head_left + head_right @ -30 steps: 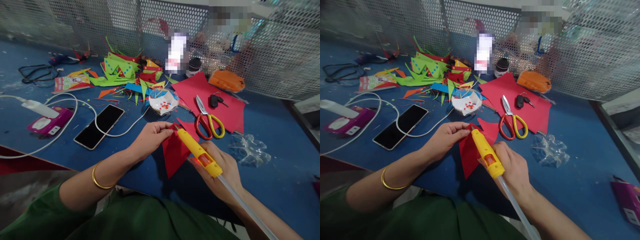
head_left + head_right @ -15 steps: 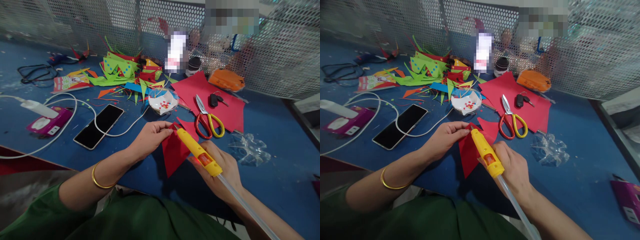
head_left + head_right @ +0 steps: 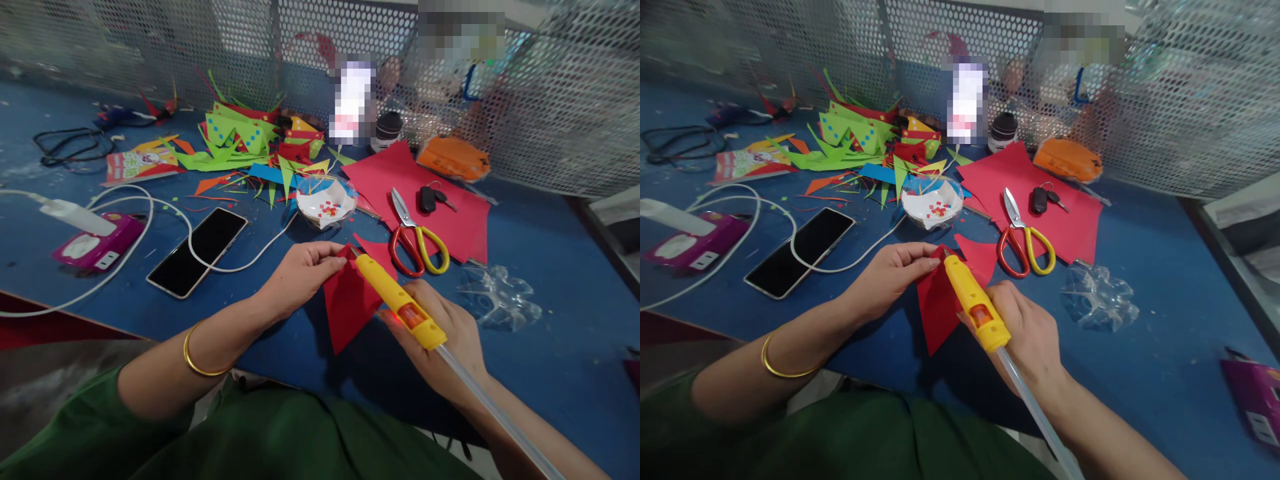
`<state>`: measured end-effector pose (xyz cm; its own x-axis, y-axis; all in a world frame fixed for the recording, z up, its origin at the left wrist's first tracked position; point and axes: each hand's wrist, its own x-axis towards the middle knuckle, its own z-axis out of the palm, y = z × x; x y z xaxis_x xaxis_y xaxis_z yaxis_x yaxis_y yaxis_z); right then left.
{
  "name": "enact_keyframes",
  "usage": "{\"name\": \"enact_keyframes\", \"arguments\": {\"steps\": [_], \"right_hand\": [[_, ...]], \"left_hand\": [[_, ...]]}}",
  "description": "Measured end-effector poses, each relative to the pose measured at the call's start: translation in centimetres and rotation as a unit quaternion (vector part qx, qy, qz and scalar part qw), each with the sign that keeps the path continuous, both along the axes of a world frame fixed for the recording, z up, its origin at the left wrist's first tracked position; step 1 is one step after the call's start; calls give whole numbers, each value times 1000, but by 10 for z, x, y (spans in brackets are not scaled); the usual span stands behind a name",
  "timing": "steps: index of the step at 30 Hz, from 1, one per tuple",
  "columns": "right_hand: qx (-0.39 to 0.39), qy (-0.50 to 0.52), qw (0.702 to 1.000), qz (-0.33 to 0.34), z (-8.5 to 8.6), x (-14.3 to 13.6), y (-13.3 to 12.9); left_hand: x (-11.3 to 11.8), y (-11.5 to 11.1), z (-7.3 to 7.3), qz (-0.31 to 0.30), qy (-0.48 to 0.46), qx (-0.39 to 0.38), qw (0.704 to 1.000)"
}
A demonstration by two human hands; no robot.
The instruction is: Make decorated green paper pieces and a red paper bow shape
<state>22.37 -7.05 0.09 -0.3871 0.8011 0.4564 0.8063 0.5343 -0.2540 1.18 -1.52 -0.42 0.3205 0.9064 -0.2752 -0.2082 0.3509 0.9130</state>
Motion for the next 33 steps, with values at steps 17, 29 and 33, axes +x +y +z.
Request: {"name": "enact_keyframes", "arguments": {"steps": [17, 29, 33], "right_hand": [[-8, -17, 1000, 5, -4, 4, -1], [12, -43, 999, 0, -3, 2, -1], [18, -26, 999, 9, -2, -1, 0]], "left_hand": [[1, -1, 1, 0, -7, -7, 1000], [1, 1, 0, 6, -21, -9, 1000], [1, 0, 1, 4, -8, -9, 1000]]}}
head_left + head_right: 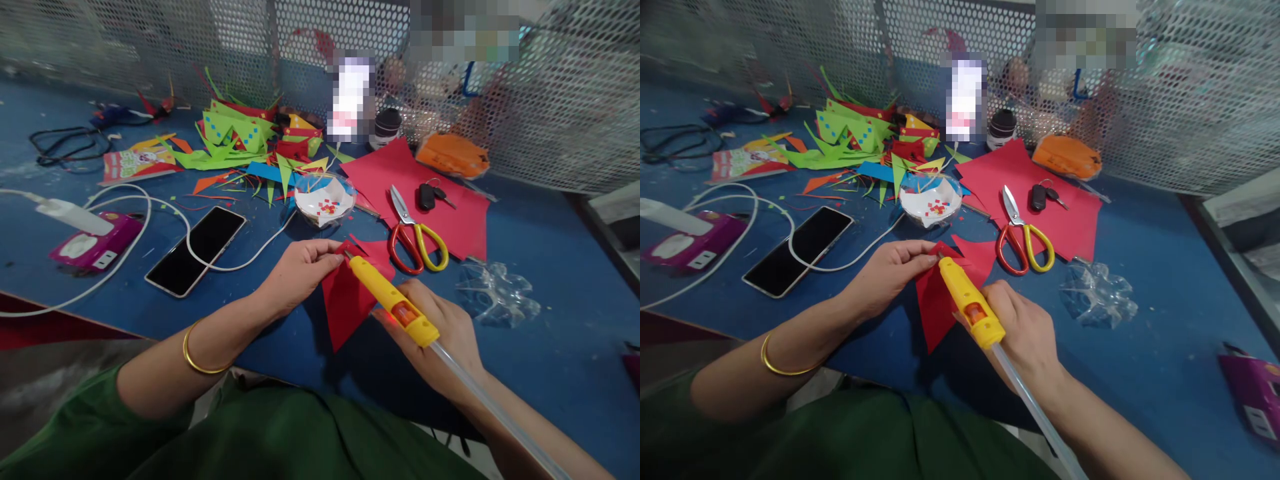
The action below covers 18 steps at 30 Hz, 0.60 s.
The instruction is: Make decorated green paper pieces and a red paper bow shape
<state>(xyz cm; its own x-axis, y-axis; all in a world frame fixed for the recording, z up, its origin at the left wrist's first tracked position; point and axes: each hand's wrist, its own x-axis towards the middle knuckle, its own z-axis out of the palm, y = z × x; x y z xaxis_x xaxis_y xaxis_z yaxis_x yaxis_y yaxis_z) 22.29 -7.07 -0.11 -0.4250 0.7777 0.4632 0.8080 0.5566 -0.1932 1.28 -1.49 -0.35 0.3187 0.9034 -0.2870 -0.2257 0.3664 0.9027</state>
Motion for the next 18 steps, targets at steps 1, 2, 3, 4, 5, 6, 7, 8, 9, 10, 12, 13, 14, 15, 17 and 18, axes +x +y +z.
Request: {"name": "enact_keyframes", "arguments": {"steps": [1, 2, 3, 4, 5, 6, 7, 8, 9, 10, 12, 13, 14, 15, 17, 18], "right_hand": [[-2, 5, 1000, 2, 0, 0, 0], [-6, 10, 1000, 3, 1, -1, 0], [-10, 16, 1000, 5, 1, 0, -1], [-14, 25, 1000, 5, 2, 0, -1], [-17, 37, 999, 5, 2, 1, -2], [-21, 53, 998, 3, 2, 2, -3], [-24, 71, 997, -1, 1, 3, -4], [-25, 88, 996, -8, 1, 5, -5], [-27, 103, 994, -19, -1, 6, -5], [-30, 115, 992, -33, -2, 8, -5], [-36, 131, 989, -67, -5, 11, -2], [-39, 133, 987, -86, -5, 13, 1], [-45, 131, 985, -106, -5, 15, 4], [-53, 126, 982, -128, -3, 17, 7], [-82, 108, 974, -181, 4, 25, 13], [-99, 97, 968, -210, 8, 31, 14]], "left_hand": [[0, 0, 0, 0, 5, 0, 1000], [0, 0, 0, 1, 10, 0, 1000], [0, 0, -1, 4, 16, 2, 1000], [0, 0, -1, 6, 21, 4, 1000], [0, 0, -2, 7, 25, 6, 1000], [0, 1, -2, 7, 27, 8, 1000], [0, 1, -2, 6, 27, 8, 1000], [0, 1, -3, 5, 26, 8, 1000], [0, 1, -3, 4, 25, 8, 1000], [0, 1, -3, 5, 24, 7, 1000], [-1, 1, -3, 5, 29, 5, 1000], [-1, 1, -3, 4, 32, 5, 999], [-1, 1, -3, 3, 33, 7, 999], [-1, 1, -3, 3, 33, 9, 999], [-2, 2, -3, 3, 32, 16, 999], [-3, 2, -3, 3, 32, 20, 999]]}}
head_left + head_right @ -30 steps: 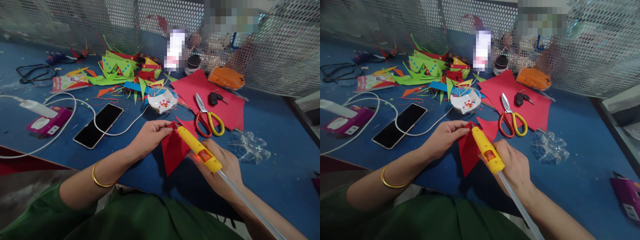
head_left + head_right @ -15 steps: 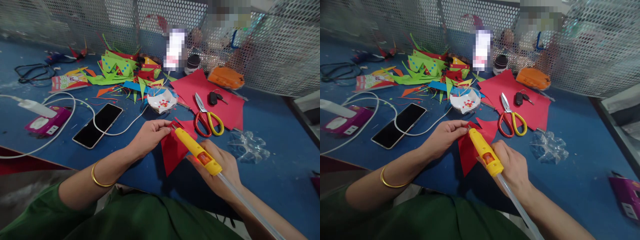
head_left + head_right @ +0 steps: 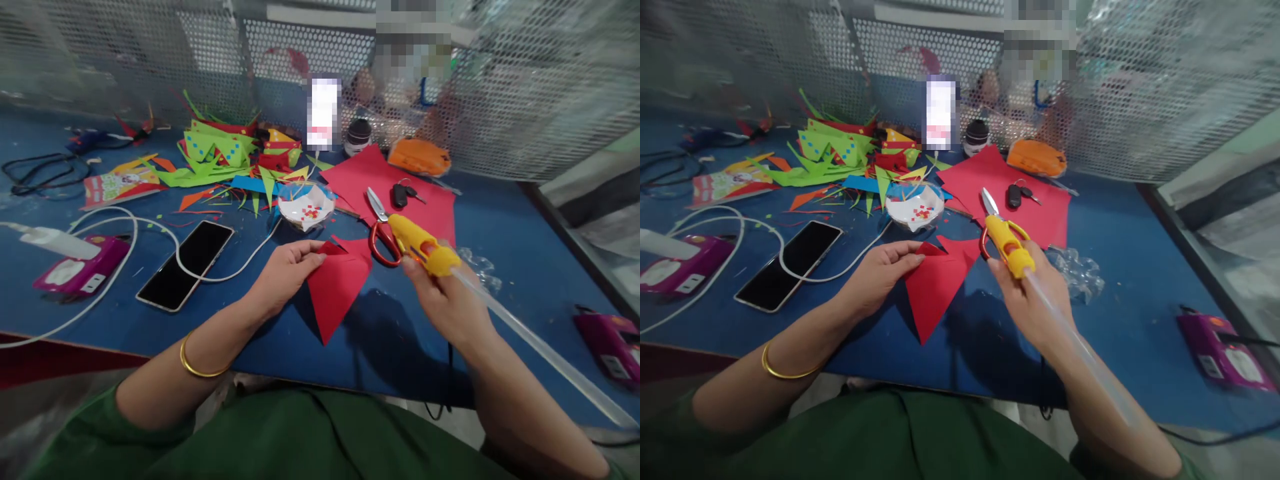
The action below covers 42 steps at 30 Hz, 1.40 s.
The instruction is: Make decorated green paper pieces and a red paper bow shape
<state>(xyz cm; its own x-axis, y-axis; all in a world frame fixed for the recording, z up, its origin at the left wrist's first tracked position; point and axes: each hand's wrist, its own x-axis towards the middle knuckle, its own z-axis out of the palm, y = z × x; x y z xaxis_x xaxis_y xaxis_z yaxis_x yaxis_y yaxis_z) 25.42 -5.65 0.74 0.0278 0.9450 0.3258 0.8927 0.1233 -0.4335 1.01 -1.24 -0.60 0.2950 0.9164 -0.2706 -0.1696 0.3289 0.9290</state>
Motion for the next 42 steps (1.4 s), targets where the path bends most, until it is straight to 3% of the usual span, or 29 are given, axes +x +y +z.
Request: {"name": "enact_keyframes", "arguments": {"steps": [5, 9, 14, 17, 20, 22, 24, 26, 28, 31, 34, 39, 41, 42], "right_hand": [[-39, -99, 989, -107, 23, 50, -4], [-121, -204, 957, -165, 20, 87, -4], [-158, -238, 950, -128, 3, 105, 4], [-152, -253, 951, -95, 6, 107, 0], [-108, -242, 958, -107, 19, 94, -9], [-28, -148, 983, -101, 29, 73, -15], [41, 8, 999, -12, 35, 42, -17], [68, 112, 988, 85, 38, 10, -14], [76, 163, 974, 139, 37, -16, -8], [64, 237, 966, 83, 29, -39, -1], [51, 388, 920, 12, 18, -48, -2], [-143, 653, 744, -11, 6, -64, -6], [-187, 691, 698, 2, 7, -71, -3], [-191, 699, 689, 5, 9, -74, 0]], "left_hand": [[-2, 2, 2, -1, 11, 24, 1000], [-2, 3, 5, -1, 31, 40, 999], [0, 0, 15, -22, 46, 62, 997], [-1, -3, 22, -36, 57, 77, 995], [-4, -3, 27, -44, 65, 88, 993], [-5, -2, 30, -47, 63, 105, 991], [-4, 0, 31, -52, 63, 128, 988], [-4, 2, 33, -59, 69, 153, 984], [-5, 4, 34, -67, 81, 182, 978], [-10, 3, 38, -60, 108, 222, 967], [-19, 0, 44, -17, 140, 262, 955], [-19, -10, 45, 28, 179, 331, 926], [-14, -14, 41, 16, 184, 338, 923], [-12, -15, 39, 6, 183, 335, 924]]}}
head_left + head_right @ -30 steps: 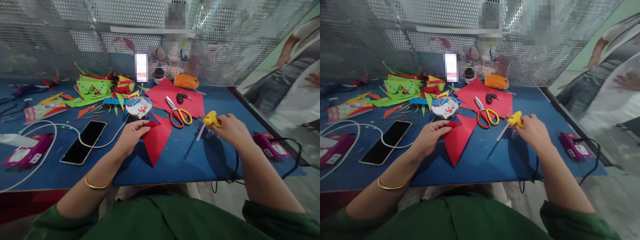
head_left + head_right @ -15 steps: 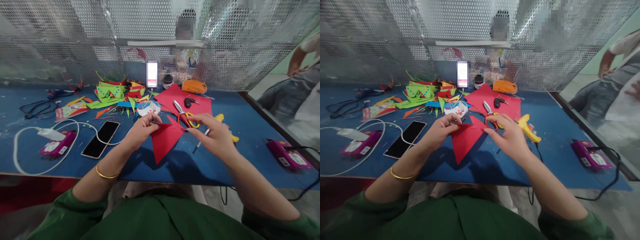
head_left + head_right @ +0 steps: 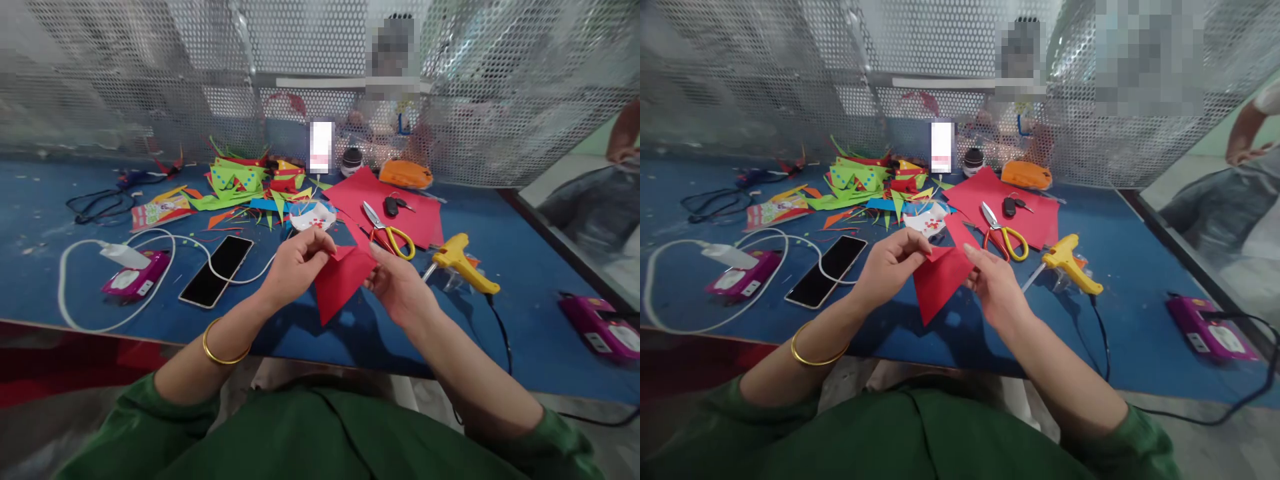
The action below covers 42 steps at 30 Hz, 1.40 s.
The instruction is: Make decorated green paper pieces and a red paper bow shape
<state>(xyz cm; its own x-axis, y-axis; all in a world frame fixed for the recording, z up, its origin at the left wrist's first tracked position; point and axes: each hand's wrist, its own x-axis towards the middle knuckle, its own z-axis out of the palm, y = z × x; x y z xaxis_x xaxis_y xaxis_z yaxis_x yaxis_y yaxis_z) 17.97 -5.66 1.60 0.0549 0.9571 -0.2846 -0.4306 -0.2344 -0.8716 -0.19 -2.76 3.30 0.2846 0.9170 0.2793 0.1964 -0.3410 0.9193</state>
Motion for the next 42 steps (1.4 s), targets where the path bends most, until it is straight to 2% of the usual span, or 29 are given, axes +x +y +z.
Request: {"name": "enact_keyframes", "arguments": {"steps": [5, 9, 15, 22, 25, 29, 35, 42], "right_hand": [[29, -19, 999, -41, 4, -7, 14], [83, -54, 993, -67, 0, -6, 15], [137, -92, 984, -69, -7, -4, 10], [123, -56, 990, -24, -7, -1, 11], [112, -51, 992, -24, -9, 0, 12], [128, -99, 986, -31, -10, 0, 12], [127, -125, 984, -29, -10, -2, 10], [138, -131, 981, -42, -11, 0, 12]], "left_hand": [[-2, -3, -9, -65, -13, -100, 993], [-4, 0, -10, -37, -85, -179, 980], [10, 4, -9, -13, 4, -168, 986], [17, 0, -7, 11, 16, -159, 987], [16, 1, -8, -1, 27, -159, 987], [17, 5, -10, -31, 19, -191, 981], [20, 5, -13, -18, 28, -179, 983], [16, 4, -16, -27, 29, -222, 974]]}}
